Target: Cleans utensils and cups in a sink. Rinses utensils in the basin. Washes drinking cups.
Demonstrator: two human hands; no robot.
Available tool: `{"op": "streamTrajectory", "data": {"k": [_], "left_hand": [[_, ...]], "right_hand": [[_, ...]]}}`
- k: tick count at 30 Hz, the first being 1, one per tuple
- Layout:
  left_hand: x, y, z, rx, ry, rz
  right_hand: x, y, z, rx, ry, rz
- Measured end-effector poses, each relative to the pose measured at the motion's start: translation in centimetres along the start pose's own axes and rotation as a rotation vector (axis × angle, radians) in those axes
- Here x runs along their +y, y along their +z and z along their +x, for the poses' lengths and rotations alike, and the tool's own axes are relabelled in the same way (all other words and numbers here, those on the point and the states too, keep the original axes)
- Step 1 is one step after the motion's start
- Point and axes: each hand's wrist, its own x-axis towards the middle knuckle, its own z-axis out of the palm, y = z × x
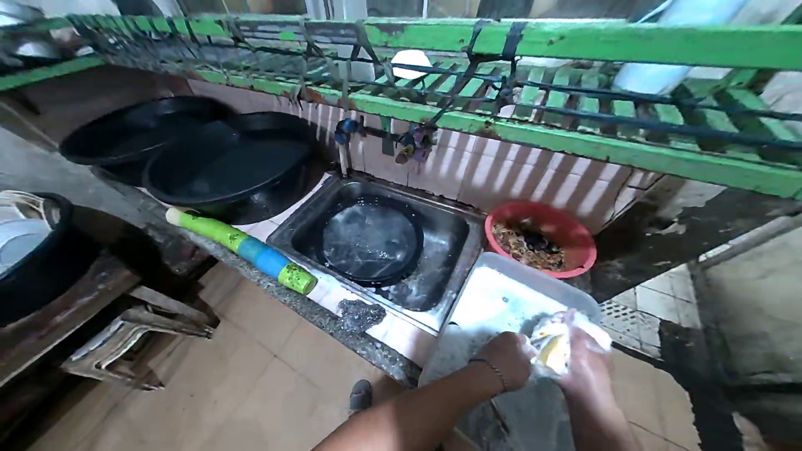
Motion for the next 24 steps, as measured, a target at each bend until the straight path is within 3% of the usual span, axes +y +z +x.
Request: {"op": "streamTrajectory", "data": {"k": [3,6,11,14,17,19,22,24], "left_hand": [[-0.1,-0.5,0.2,0.116,-0.076,0.072],[-1.6,-1.0,-0.6,0.305,-0.133,-0.004],[-3.0,-2.7,-1.0,0.266,-0.068,-0.562],[-4.2,-4.5,-0.7,0.484,-0.111,-0.701],[-7.6,-10.3,0.8,0.606,-0.184,-0.826],[-10.1,-15.7,2.3,0.642,-0.251,-0.723],[-12.2,-23.3,4.1,0.644,-0.403,-0.224],[-11.1,-24.3,3.8,0.636,-0.326,-0.098]], "right_hand": [[0.2,1.4,-1.9,-0.093,-0.058,-0.317],[-0.8,1.3,-2.6,-0.15,-0.012,-0.459],[-1.8,3.0,-5.0,-0.677,-0.015,-0.64],[-1.8,5.8,-6.8,-0.715,0.059,-0.607],[-1.7,6.7,-7.2,-0.664,0.136,-0.599],[-1.5,5.6,-6.5,-0.596,0.083,-0.75],[-3.0,3.7,-3.8,-0.482,0.056,-1.037],[-4.0,2.8,-1.5,-0.408,0.075,-1.156]]}}
